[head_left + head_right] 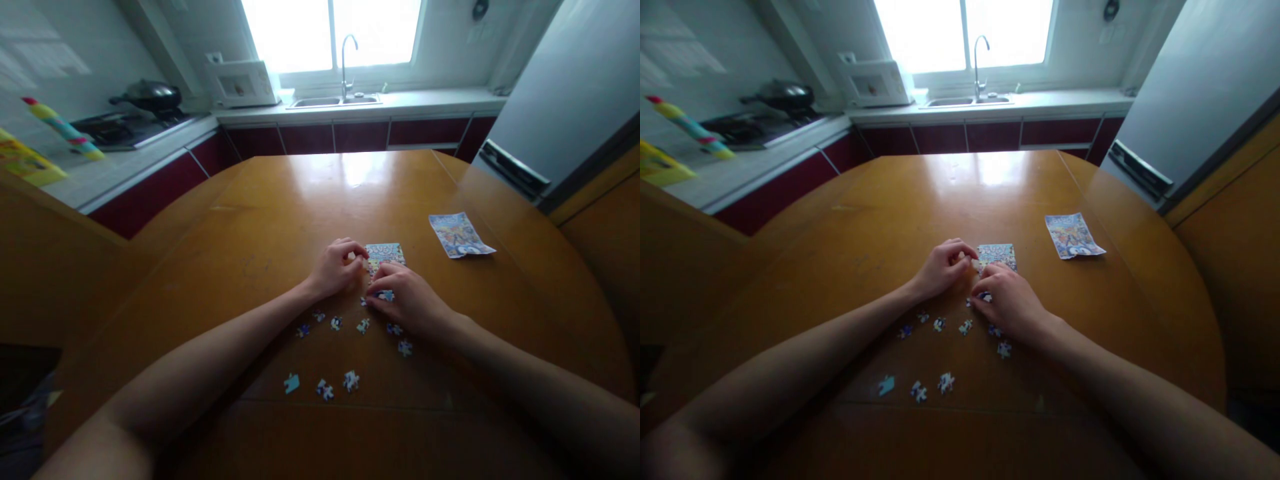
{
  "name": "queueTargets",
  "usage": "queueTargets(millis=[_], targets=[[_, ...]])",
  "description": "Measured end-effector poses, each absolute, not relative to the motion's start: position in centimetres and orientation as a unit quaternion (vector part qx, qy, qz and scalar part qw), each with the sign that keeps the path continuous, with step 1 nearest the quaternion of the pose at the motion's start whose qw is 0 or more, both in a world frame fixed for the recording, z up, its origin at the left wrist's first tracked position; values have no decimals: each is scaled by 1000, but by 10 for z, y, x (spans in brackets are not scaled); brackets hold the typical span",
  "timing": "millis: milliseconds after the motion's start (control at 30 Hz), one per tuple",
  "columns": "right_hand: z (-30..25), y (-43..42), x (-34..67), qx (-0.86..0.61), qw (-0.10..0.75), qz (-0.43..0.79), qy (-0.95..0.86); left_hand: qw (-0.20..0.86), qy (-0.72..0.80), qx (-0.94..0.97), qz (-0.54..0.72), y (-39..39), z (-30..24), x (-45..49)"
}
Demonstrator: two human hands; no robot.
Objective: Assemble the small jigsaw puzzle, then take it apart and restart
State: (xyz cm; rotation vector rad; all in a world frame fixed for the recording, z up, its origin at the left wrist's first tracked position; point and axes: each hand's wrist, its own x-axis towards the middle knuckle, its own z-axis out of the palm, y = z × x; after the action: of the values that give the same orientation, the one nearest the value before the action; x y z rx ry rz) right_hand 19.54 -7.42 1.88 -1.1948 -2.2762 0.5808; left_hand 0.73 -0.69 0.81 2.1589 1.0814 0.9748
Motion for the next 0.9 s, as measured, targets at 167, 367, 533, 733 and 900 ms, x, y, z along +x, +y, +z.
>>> queueTargets(millis=[167,367,533,733,900], targets=[[17,-76,194,-426,227,197,-853,263,400,799,364,-7,9,8],[22,-78,195,-427,215,209,-853,265,407,795,362,-7,7,7],[23,-80,197,-432,196,226,-851,262,409,796,361,-6,6,8],[26,-73,202,-427,231,262,-834,264,408,798,358,-6,6,7],[26,-64,206,-457,274,300,-791,264,410,799,353,-5,5,6]])
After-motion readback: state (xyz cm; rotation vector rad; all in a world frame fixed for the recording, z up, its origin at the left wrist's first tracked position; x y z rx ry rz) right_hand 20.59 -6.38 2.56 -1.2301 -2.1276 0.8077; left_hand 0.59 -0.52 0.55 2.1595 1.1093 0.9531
